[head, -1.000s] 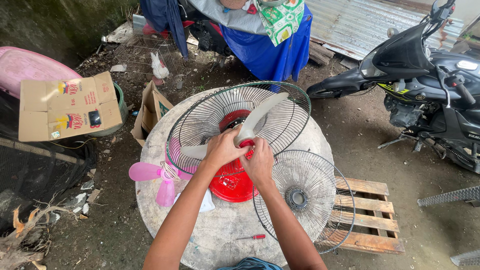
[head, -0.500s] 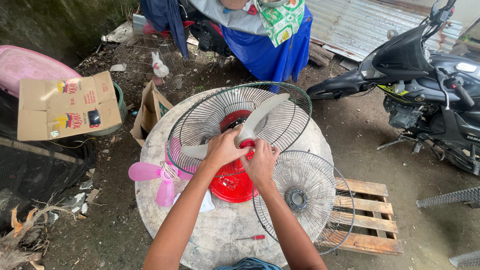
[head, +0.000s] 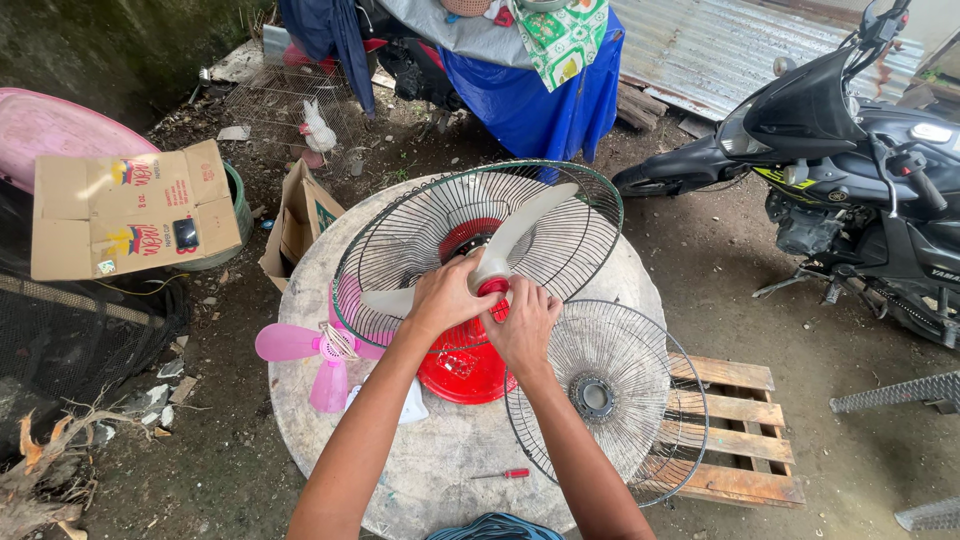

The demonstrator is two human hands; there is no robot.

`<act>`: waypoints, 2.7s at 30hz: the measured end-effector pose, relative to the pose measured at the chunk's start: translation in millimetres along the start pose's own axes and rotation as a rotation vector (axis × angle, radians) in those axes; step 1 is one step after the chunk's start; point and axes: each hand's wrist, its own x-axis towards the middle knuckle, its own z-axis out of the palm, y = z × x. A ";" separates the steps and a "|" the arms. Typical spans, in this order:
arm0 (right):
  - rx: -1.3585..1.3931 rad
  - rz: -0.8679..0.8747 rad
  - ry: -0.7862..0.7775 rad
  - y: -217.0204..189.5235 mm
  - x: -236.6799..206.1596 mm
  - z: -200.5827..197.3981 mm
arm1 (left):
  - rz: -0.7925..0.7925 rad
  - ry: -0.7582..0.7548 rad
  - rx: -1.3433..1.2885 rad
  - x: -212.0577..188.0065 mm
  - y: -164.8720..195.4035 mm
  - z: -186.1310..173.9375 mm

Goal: The person removes the red cap and detaches the fan blade from the motor hub of a disassembled electric fan. They then use a toothbrush to clean the fan blade and place it on a nearby table.

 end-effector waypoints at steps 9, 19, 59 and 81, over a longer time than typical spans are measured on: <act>-0.004 -0.012 0.036 -2.4 -1.2 1.0 | 0.035 0.015 -0.020 -1.1 0.6 -0.6; 0.014 -0.109 0.112 -3.4 -1.1 1.4 | 0.004 -0.007 -0.012 -0.9 3.5 -2.2; 0.073 -0.072 0.059 -2.8 2.3 2.1 | -0.009 -0.010 -0.006 -1.8 0.6 1.6; 0.063 -0.138 0.093 -3.6 1.1 -2.1 | 0.007 -0.004 -0.002 0.3 -0.1 3.7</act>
